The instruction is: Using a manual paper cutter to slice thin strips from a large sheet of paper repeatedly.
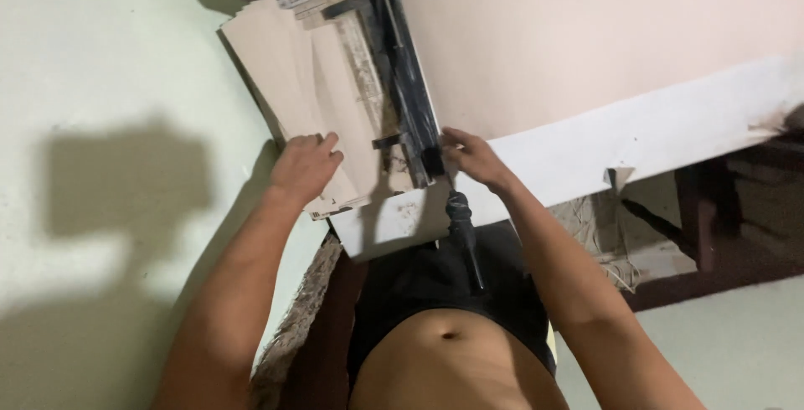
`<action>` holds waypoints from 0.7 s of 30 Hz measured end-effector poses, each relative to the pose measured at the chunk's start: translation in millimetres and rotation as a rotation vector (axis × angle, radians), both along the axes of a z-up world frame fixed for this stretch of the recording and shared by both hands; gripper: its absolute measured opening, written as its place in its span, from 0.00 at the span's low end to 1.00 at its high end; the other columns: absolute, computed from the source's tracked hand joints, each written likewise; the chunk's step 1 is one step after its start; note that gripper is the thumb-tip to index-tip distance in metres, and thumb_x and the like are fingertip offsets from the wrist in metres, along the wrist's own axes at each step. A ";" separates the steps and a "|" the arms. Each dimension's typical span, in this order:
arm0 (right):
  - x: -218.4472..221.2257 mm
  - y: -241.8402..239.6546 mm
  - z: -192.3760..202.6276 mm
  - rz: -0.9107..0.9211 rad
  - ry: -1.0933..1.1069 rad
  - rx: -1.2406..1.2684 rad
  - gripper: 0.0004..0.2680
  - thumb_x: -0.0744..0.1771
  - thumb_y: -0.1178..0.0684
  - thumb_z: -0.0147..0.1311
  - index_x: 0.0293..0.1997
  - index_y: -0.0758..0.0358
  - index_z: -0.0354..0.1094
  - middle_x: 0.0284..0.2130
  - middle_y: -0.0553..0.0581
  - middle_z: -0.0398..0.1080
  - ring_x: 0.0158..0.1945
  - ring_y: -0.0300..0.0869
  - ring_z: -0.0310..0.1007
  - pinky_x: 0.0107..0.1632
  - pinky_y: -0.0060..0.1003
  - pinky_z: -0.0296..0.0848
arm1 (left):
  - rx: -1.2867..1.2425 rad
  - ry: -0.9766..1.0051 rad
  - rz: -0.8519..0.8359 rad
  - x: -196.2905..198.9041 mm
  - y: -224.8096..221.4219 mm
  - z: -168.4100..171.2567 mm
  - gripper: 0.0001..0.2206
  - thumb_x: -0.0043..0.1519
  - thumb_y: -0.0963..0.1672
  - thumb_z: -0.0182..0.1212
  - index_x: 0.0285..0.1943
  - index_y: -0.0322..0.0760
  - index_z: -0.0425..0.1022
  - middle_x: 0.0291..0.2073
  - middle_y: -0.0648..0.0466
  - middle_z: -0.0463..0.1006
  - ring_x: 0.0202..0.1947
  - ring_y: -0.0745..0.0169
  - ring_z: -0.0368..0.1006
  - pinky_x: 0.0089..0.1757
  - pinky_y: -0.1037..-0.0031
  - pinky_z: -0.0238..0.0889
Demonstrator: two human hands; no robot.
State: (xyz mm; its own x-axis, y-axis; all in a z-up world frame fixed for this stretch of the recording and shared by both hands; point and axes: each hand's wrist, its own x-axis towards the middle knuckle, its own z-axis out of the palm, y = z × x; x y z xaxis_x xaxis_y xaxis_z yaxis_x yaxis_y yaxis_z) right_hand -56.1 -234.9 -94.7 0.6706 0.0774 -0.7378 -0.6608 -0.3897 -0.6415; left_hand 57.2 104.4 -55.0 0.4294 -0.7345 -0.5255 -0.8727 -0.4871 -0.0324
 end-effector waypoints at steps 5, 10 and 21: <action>-75.5 -63.7 -35.9 -0.941 0.012 -0.005 0.24 0.70 0.39 0.59 0.65 0.61 0.49 0.44 0.66 0.68 0.35 0.52 0.78 0.39 0.51 0.81 | -0.040 0.054 0.269 2.5 -33.8 66.5 0.15 0.68 0.48 0.56 0.61 0.42 0.70 0.65 0.46 0.60 0.56 0.44 0.68 0.51 0.56 0.64; -37.6 -85.3 6.4 -1.123 0.066 0.225 0.35 0.72 0.38 0.58 0.77 0.63 0.29 0.65 0.85 0.51 0.70 0.70 0.57 0.67 0.71 0.57 | -0.116 0.168 0.431 -11.4 -59.3 78.8 0.16 0.68 0.45 0.54 0.64 0.37 0.70 0.69 0.42 0.55 0.62 0.35 0.63 0.52 0.52 0.67; -69.8 -68.7 -29.9 -1.072 0.045 0.196 0.12 0.69 0.53 0.60 0.53 0.69 0.63 0.35 0.55 0.66 0.33 0.46 0.78 0.41 0.43 0.87 | -0.205 0.350 0.579 -27.6 -98.6 57.7 0.15 0.68 0.47 0.53 0.63 0.44 0.70 0.68 0.50 0.55 0.59 0.46 0.67 0.51 0.56 0.72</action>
State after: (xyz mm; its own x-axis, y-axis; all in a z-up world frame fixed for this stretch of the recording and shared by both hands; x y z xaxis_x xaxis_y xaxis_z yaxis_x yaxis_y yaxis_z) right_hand -125.8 -303.5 -124.6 0.4324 -0.4123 -0.8019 -0.6203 0.5095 -0.5964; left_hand 29.7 5.8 2.7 0.6119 -0.5381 -0.5796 -0.4137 -0.8424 0.3454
